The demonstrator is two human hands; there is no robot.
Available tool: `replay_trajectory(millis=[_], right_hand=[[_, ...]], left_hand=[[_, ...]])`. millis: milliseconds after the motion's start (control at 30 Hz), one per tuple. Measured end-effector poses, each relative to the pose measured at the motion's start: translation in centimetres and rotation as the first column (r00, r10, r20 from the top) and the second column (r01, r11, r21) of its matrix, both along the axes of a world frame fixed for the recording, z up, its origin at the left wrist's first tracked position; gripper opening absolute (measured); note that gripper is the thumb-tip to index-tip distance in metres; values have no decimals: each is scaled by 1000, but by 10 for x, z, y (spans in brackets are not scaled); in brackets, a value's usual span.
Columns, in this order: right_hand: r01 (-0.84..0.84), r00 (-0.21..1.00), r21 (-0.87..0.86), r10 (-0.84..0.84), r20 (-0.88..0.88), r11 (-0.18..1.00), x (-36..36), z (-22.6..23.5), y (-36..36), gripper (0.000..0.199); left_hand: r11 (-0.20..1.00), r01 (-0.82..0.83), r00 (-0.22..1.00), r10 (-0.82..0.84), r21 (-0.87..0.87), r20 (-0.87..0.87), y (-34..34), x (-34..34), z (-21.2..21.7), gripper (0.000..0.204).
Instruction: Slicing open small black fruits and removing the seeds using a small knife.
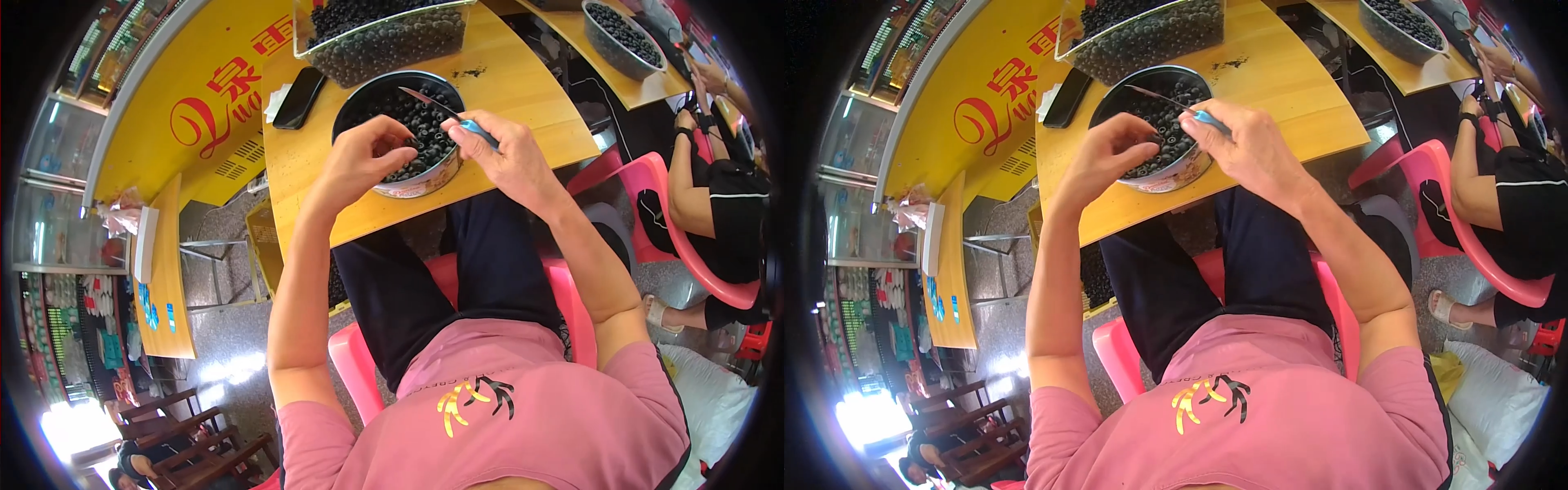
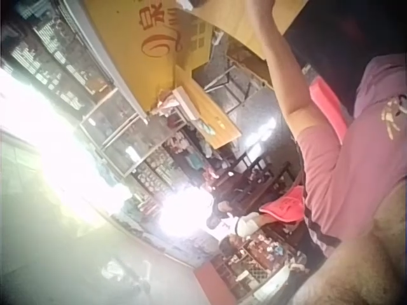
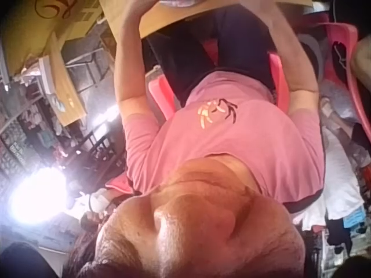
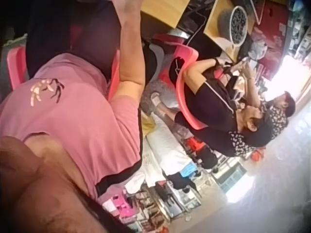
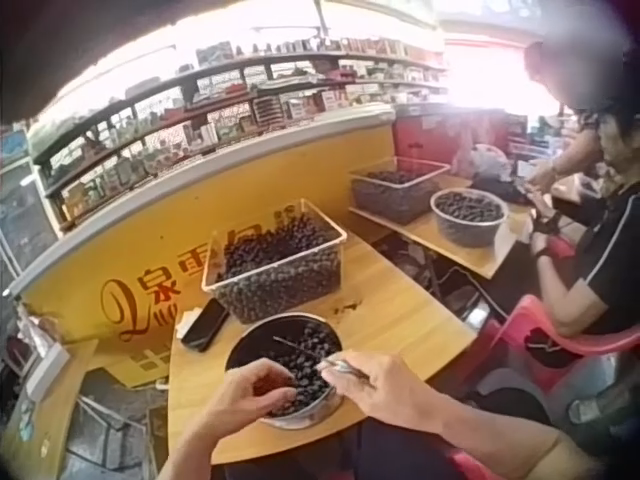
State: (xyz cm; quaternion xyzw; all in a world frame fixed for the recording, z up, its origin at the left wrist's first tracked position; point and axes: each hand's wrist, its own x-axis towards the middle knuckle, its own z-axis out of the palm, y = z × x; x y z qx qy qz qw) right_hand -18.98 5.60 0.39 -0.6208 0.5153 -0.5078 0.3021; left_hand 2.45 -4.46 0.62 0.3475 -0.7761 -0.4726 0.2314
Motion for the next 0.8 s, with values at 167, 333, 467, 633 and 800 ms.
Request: replay_trajectory(millis=[167, 333, 467, 633, 800], right_hand=[[-112, 967, 134, 77, 242, 985, 15, 2, 0, 27], [-264, 765, 188, 86, 638, 946, 26, 9, 4, 23], [-250, 759, 174, 82, 646, 952, 29, 8, 4, 19], [-238, 802, 161, 100, 588, 958, 24, 11, 6, 17], [-260, 799, 127, 139, 584, 957, 24, 17, 7, 17]], left_hand=[[974, -56, 890, 148, 218, -431, 42, -5, 17, 25], [981, -110, 808, 183, 162, -561, 64, -15, 8, 25], [967, -164, 759, 251, 197, -600, 74, -22, 5, 26], [951, -105, 757, 266, 291, -597, 75, -20, -1, 26], [945, -149, 759, 298, 291, -579, 79, -23, 1, 25]])
